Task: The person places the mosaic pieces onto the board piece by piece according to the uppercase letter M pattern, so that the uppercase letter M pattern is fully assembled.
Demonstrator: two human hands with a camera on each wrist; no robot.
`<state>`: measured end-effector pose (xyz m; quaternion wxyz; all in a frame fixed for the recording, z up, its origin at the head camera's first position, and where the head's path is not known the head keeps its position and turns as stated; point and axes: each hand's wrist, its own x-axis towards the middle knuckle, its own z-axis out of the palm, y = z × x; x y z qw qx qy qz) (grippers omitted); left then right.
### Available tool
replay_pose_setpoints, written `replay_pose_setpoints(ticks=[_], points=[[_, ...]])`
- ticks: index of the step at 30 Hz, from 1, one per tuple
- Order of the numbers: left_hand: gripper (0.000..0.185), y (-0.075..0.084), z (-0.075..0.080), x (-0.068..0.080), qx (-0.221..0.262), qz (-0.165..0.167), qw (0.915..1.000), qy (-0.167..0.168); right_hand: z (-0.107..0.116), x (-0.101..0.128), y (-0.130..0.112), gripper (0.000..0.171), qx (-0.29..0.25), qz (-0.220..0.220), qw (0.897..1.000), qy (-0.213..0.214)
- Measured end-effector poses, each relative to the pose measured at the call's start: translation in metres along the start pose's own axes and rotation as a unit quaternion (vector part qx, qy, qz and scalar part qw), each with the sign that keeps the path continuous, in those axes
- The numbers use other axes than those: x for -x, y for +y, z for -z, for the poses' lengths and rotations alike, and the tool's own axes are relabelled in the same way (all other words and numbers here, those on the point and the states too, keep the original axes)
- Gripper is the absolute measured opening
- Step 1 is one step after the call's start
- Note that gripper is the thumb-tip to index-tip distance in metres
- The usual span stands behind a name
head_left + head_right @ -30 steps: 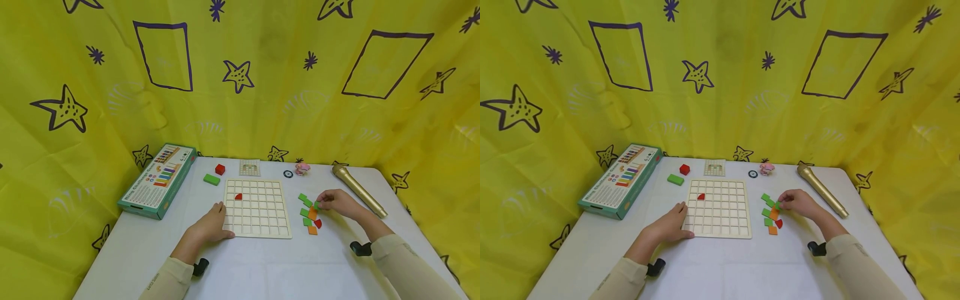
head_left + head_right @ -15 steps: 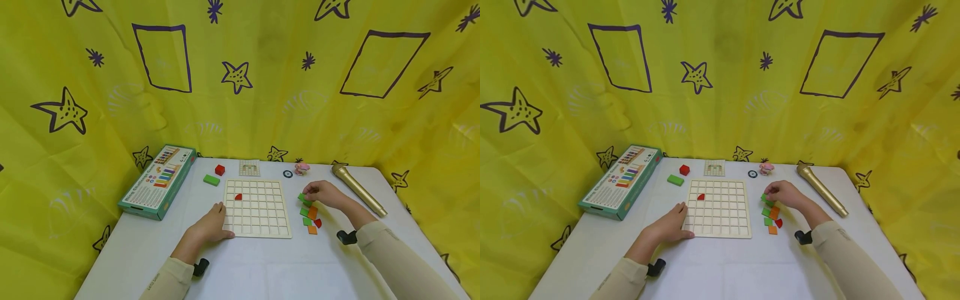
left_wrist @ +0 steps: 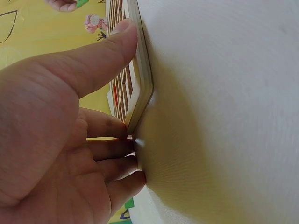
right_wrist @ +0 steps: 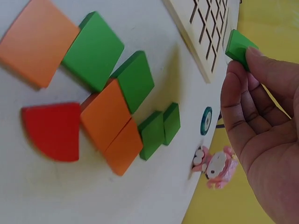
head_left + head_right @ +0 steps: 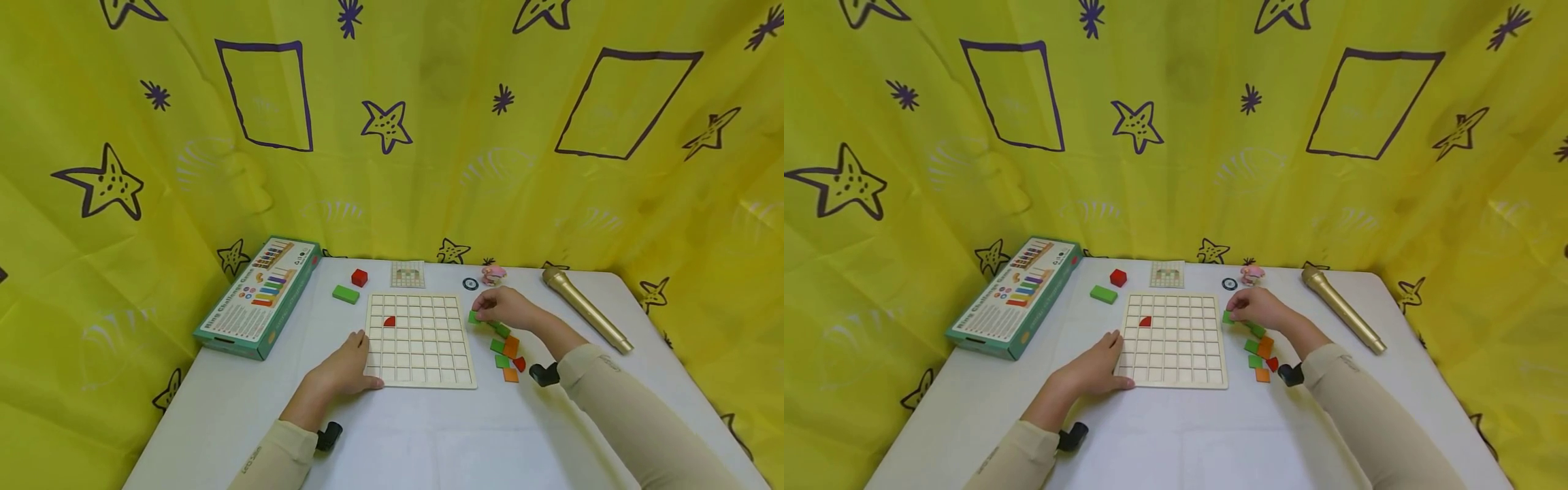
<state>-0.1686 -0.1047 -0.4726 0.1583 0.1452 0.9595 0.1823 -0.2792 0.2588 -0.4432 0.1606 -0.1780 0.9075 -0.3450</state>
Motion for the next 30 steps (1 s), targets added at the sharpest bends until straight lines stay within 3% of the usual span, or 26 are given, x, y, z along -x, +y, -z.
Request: replay_pose_setpoints(ticks=[16,30], points=[[0.103,0.002,0.001,0.001,0.001,-0.001,1.0000,0.001,-0.013,-0.025,-0.020,0.010,-0.040,0.009,0.999,-0.021],[0.104,0.000,0.000,0.000,-0.002,-0.002,1.0000,0.002,-0.031,-0.045,-0.042,0.007,-0.024,0.021,0.999,-0.030]])
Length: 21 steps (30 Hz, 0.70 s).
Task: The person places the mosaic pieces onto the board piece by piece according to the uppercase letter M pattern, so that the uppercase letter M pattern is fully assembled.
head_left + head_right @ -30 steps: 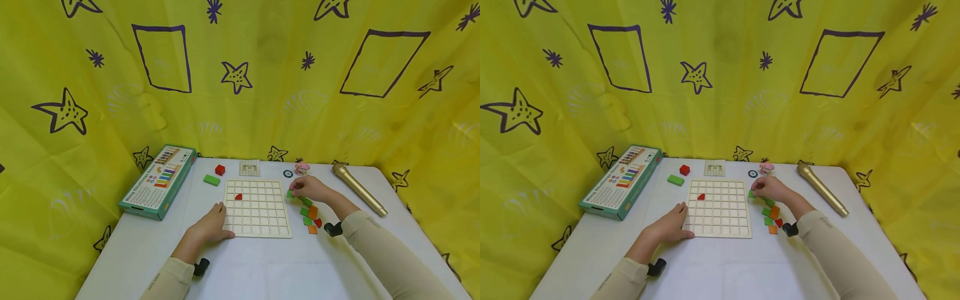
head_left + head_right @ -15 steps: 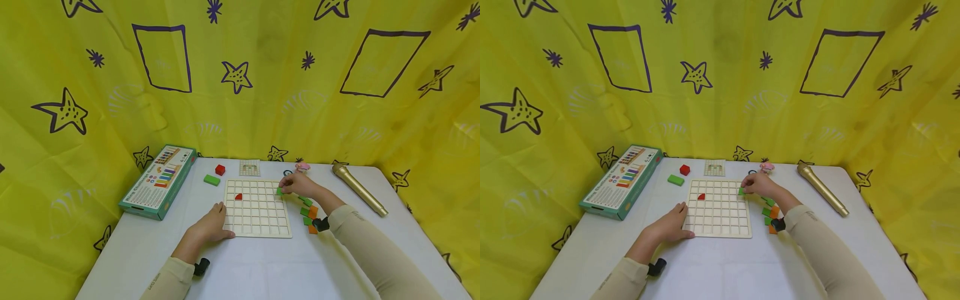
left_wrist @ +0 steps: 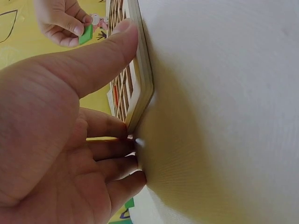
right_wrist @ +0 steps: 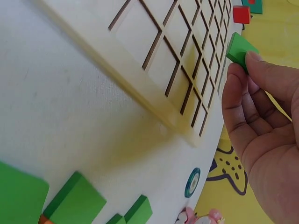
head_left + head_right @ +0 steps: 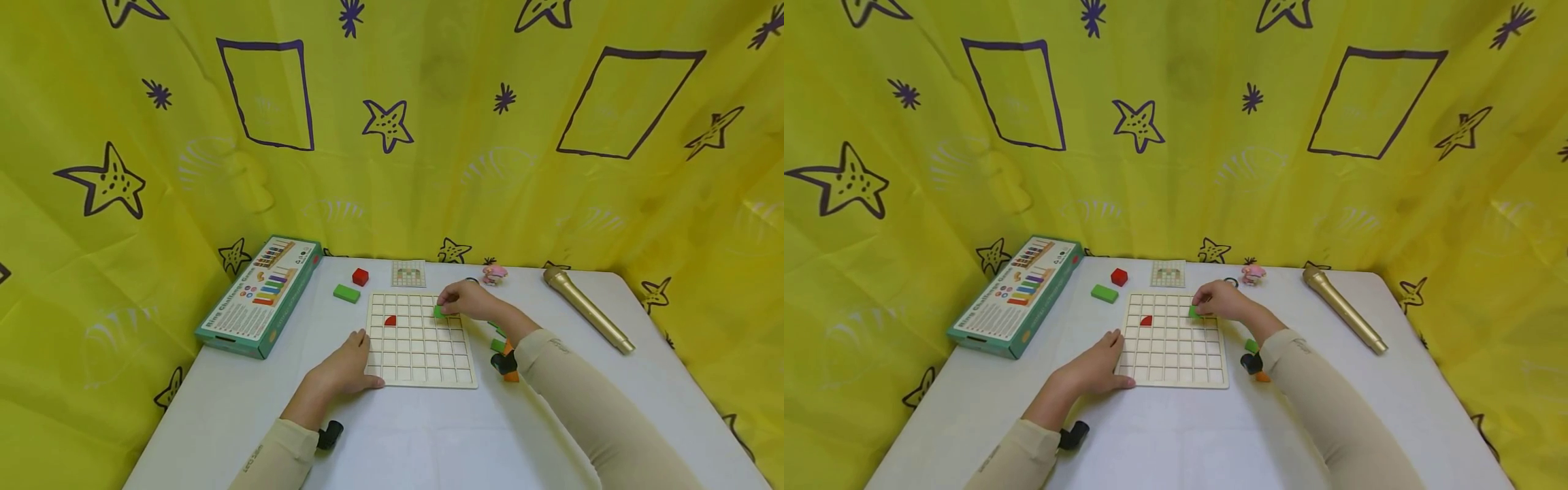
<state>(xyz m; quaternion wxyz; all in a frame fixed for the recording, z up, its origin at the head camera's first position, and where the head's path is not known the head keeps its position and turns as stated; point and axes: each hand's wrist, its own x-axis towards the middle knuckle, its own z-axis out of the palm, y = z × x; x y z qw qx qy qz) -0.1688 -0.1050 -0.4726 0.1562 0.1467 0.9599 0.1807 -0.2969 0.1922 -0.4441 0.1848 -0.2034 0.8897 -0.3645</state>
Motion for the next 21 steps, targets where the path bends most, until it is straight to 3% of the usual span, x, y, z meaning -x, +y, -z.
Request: replay_pose_setpoints(ticks=[21], points=[[0.105,0.001,0.000,0.000,0.012,0.007,0.9999,-0.004,-0.024,-0.028,-0.018,0.005,0.003,0.009,1.000,-0.016]])
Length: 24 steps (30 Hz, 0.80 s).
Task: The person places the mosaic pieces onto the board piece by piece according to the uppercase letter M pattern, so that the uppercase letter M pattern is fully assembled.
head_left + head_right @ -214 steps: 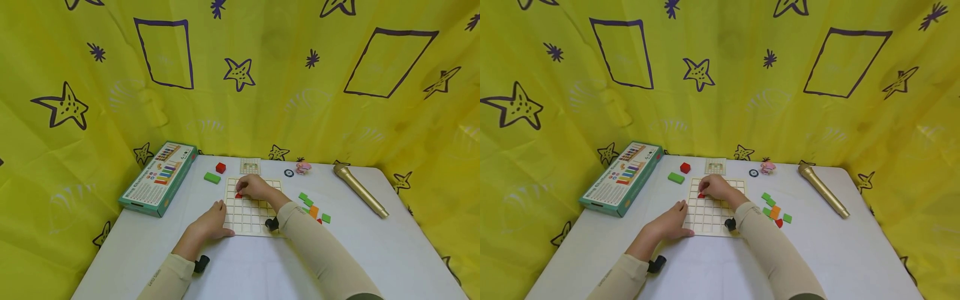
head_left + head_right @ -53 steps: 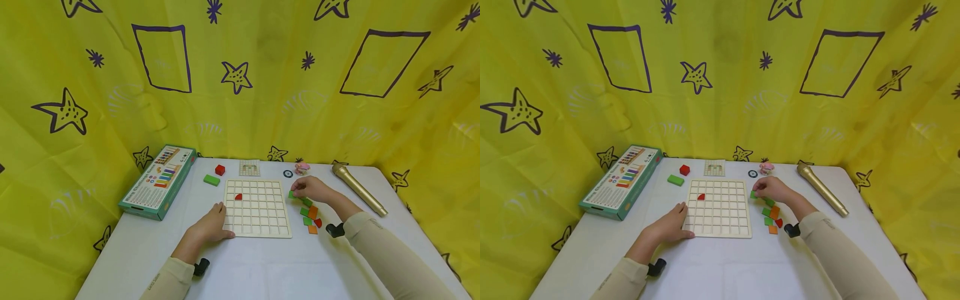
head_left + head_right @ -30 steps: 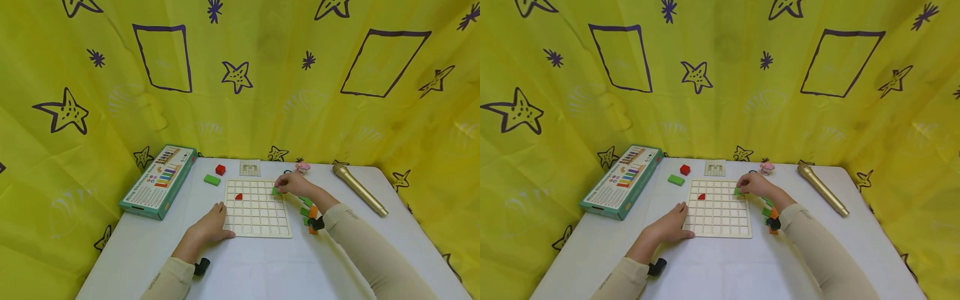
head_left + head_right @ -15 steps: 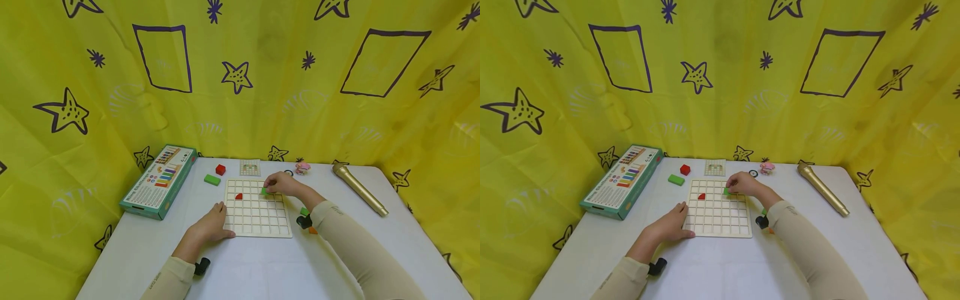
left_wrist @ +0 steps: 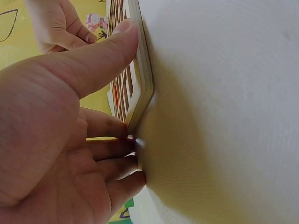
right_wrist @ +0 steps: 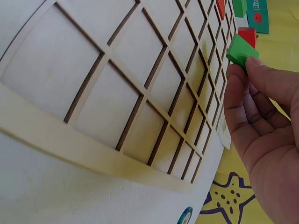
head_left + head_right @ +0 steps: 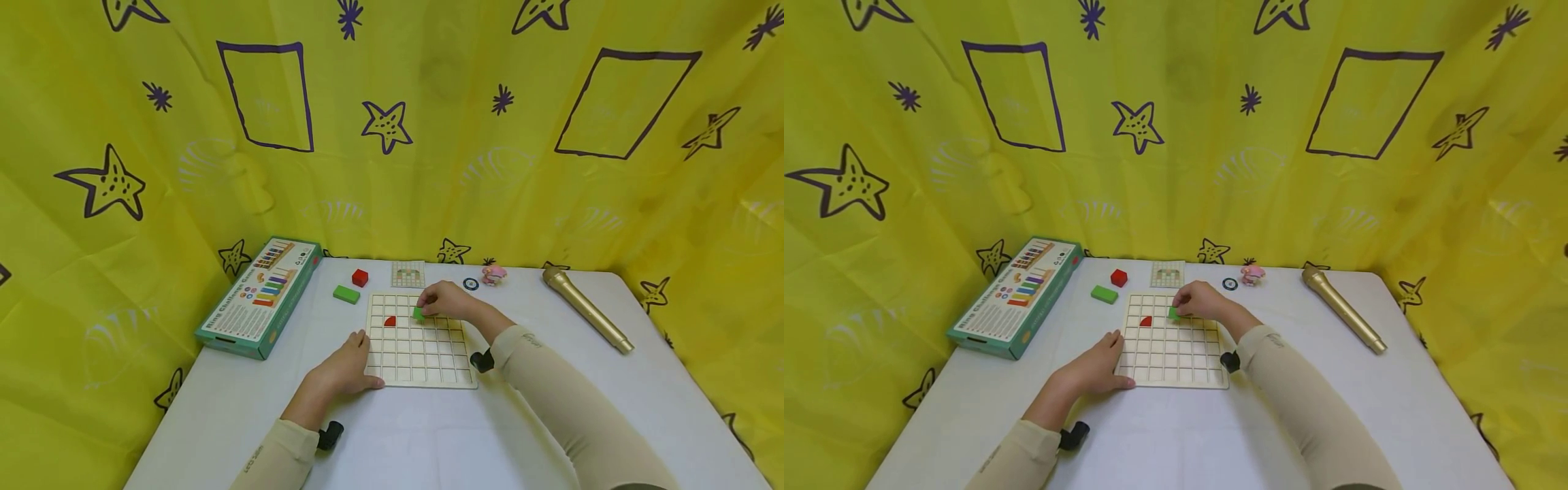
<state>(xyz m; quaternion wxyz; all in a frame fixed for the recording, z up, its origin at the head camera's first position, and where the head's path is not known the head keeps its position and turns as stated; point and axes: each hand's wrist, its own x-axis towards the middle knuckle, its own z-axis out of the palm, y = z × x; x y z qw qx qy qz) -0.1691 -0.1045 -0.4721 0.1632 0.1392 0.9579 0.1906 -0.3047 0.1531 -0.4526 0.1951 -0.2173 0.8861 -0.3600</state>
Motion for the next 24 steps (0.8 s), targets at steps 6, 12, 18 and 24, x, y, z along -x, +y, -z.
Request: replay_pose_setpoints(ticks=[6,12,18,24], points=[[0.104,0.000,0.000,0.000,-0.001,-0.002,1.0000,-0.001,-0.008,-0.009,0.000,0.004,0.016,0.013,1.000,-0.001],[0.104,0.000,0.000,0.001,-0.004,-0.002,1.0000,-0.001,-0.015,-0.014,-0.002,0.004,0.023,0.021,1.000,0.001],[0.103,0.000,0.001,0.001,-0.004,-0.001,1.0000,0.001,-0.021,-0.017,-0.008,0.004,0.016,0.014,1.000,-0.005],[0.103,0.000,0.001,0.002,-0.003,-0.003,1.0000,-0.001,-0.025,-0.018,-0.013,0.004,0.017,0.006,1.000,-0.012]])
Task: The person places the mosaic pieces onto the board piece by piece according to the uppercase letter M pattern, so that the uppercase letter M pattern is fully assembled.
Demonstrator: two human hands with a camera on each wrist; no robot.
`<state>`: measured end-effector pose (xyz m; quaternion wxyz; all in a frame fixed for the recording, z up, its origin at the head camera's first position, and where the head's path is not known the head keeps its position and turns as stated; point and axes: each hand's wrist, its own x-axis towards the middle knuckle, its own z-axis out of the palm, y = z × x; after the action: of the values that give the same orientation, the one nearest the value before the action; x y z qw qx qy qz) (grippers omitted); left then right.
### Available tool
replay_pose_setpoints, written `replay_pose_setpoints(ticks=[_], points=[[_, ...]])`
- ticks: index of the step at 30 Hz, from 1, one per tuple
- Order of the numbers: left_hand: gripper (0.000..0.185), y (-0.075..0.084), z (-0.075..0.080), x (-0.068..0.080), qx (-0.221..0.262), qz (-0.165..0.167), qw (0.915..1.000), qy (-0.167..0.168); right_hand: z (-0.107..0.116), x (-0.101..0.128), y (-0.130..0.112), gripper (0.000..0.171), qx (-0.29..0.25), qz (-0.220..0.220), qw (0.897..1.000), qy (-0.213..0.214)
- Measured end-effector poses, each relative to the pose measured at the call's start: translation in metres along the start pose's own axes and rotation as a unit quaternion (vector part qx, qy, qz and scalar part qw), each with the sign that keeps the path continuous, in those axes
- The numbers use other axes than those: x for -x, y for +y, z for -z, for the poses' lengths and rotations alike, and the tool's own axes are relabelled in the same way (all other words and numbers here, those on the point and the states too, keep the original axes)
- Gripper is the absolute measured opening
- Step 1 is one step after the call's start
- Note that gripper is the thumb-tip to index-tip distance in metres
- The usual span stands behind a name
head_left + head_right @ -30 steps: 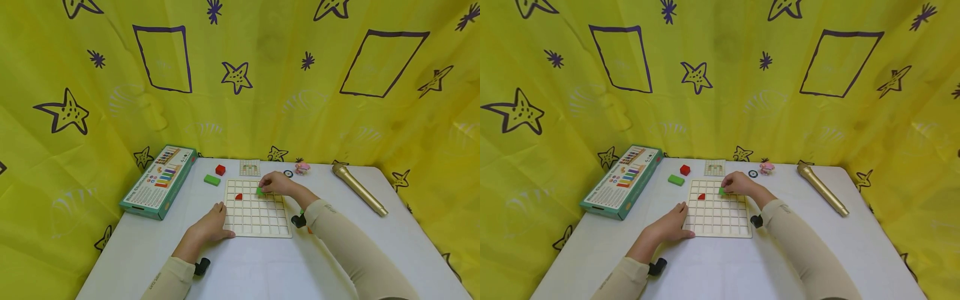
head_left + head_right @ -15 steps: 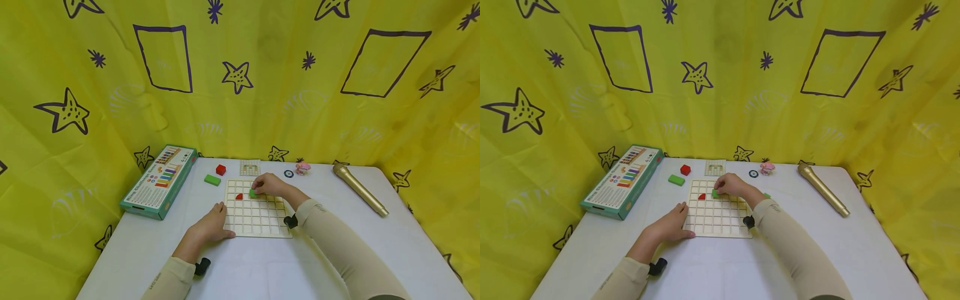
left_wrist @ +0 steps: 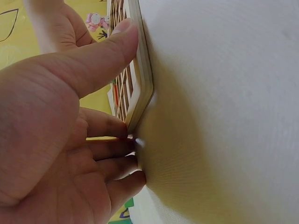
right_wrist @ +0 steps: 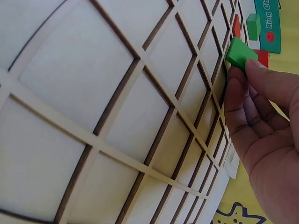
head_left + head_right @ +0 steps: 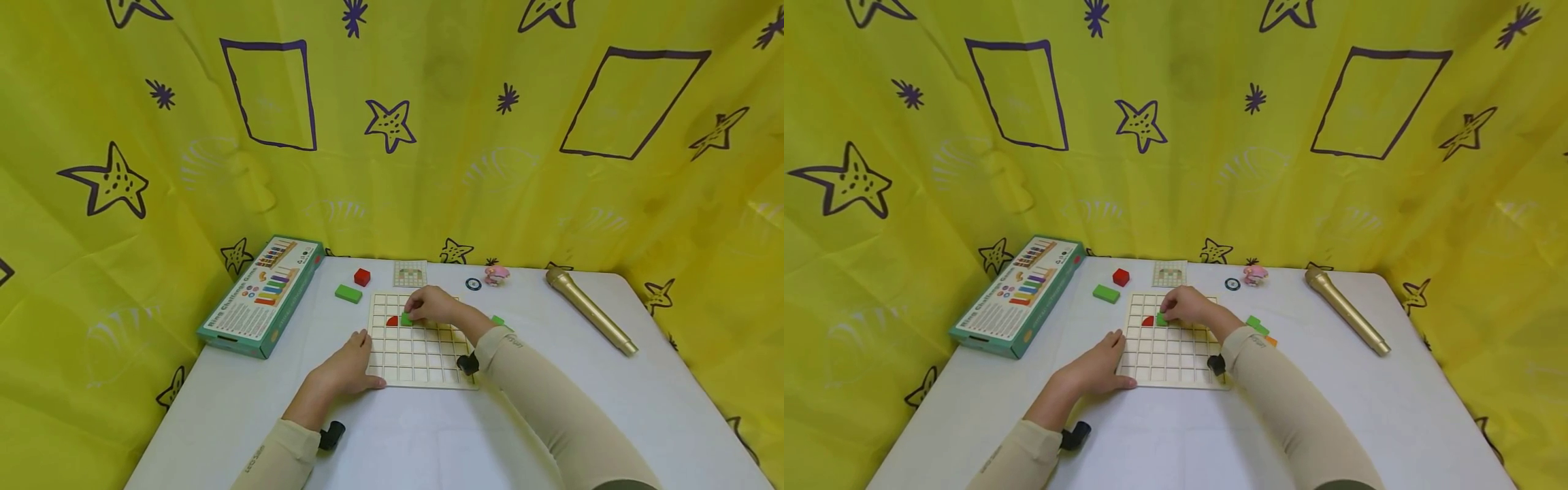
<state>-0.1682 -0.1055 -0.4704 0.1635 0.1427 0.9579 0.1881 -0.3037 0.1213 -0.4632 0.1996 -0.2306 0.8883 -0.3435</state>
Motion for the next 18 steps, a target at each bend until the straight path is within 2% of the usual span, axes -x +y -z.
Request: replay_pose_setpoints(ticks=[5,18], points=[[0.104,0.000,0.000,-0.001,0.000,0.001,1.0000,-0.002,-0.004,-0.002,-0.001,0.004,-0.001,-0.005,1.000,-0.004],[0.103,0.000,-0.001,-0.001,-0.002,0.001,1.0000,-0.001,-0.011,-0.006,-0.002,0.004,0.038,-0.012,0.999,0.008]])
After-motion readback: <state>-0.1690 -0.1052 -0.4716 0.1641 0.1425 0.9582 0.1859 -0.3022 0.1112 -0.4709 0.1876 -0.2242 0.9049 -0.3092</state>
